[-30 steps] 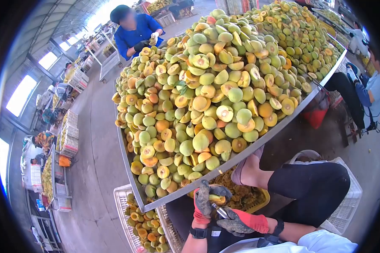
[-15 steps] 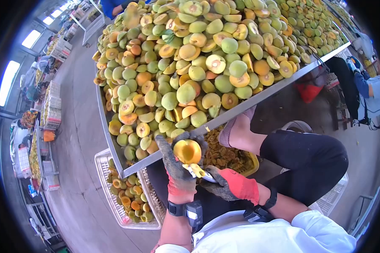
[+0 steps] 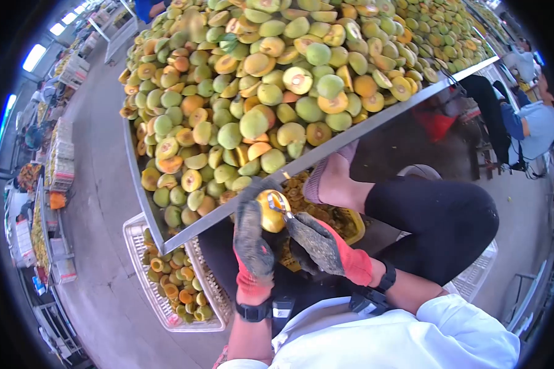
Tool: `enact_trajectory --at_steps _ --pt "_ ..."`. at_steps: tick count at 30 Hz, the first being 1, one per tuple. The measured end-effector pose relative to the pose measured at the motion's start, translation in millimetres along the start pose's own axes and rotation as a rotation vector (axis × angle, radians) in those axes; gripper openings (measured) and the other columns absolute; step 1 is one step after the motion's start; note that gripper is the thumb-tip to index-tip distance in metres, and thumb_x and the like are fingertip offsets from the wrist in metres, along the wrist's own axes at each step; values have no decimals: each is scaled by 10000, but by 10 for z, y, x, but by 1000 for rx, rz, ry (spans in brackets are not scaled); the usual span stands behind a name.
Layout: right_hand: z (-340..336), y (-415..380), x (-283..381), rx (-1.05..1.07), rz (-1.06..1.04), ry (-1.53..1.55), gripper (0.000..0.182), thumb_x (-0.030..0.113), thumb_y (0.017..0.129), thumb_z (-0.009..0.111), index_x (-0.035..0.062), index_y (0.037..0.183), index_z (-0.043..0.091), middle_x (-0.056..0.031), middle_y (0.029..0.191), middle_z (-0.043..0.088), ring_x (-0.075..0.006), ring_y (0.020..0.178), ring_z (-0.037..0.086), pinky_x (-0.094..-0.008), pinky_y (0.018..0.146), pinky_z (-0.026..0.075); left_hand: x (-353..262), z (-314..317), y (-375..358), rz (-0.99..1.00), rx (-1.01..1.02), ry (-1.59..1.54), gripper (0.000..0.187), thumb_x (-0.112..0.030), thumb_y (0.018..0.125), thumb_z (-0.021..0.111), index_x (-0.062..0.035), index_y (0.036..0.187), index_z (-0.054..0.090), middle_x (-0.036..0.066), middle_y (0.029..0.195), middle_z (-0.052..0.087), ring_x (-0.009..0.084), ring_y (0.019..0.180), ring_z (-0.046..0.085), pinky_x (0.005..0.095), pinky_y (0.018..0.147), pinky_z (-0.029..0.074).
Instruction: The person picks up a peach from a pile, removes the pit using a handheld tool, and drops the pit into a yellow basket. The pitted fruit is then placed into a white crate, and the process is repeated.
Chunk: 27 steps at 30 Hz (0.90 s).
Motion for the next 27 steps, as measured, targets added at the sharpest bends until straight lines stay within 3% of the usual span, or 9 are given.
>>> enact_trajectory --at_steps 5,8,11,12,14,15,22,25,27 --pt "211 -62 227 -335 -65 -549 223 350 981 495 130 1008 512 14 719 541 -70 502 490 -214 421 357 -110 -87 -49 -261 129 74 471 -164 825 647 1 1235 486 112 1160 564 224 1049 575 370 907 498" --pt "180 -20 223 -395 -80 -719 267 359 987 473 106 1050 529 2 811 562 -50 583 522 -204 497 415 -137 -248 -35 -144 -9 40 474 -99 793 642 -1 1230 483 118 1145 571 238 1029 591 385 913 507" --pt "-1 57 6 -367 -283 99 249 228 978 501 34 1122 557 -56 934 630 -133 795 613 -257 648 472 -103 -298 -29 -21 -77 -20 461 -57 777 622 -17 1217 491 123 1123 580 249 1060 588 394 942 492" --pt "-12 48 -8 -364 -284 101 249 228 978 501 34 1122 557 -56 934 630 -133 795 613 -257 648 472 -97 -304 -39 53 -124 -55 447 -55 779 616 -26 1209 497 124 1118 582 251 1077 583 395 950 486" --pt "137 -37 151 -344 -575 -1189 197 82 922 564 -5 1098 554 -100 932 633 -190 821 632 -289 687 486 -43 -274 -55 64 -147 -9 420 -65 789 609 -31 1194 504 125 1130 577 258 1100 575 389 956 479" --pt "158 -42 158 -324 -602 -1262 221 -22 869 579 -26 1088 550 -127 928 626 -201 825 634 -283 711 492 -30 -238 -70 105 -156 -21 406 -74 800 601 -32 1192 505 124 1140 574 253 1093 575 376 949 477" --pt "234 -105 200 -348 -638 -1286 221 16 897 549 -25 1114 542 -134 941 618 -214 843 615 -296 719 493 47 -209 -154 191 -212 138 377 -84 854 550 -37 1223 483 122 1163 564 219 1037 577 345 929 464" --pt "75 -53 166 -327 -647 -1227 239 80 930 530 -16 1148 535 -128 995 622 -214 888 620 -302 771 504 62 -208 -200 193 -240 187 375 -78 863 540 -31 1229 474 128 1183 560 235 1067 573 370 966 454" --pt "-482 151 -140 -378 -246 122 293 152 954 509 16 1212 528 -119 1078 623 -207 956 618 -310 840 509 -19 -85 -264 250 -242 69 384 -76 861 544 -31 1235 470 131 1193 559 250 1091 567 391 989 443"
Point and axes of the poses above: each hand's wrist, its own y-axis towards the middle knuckle, its own z-axis out of the palm, x = y × z, the point moved 5 cm from there along y, towards the middle knuckle
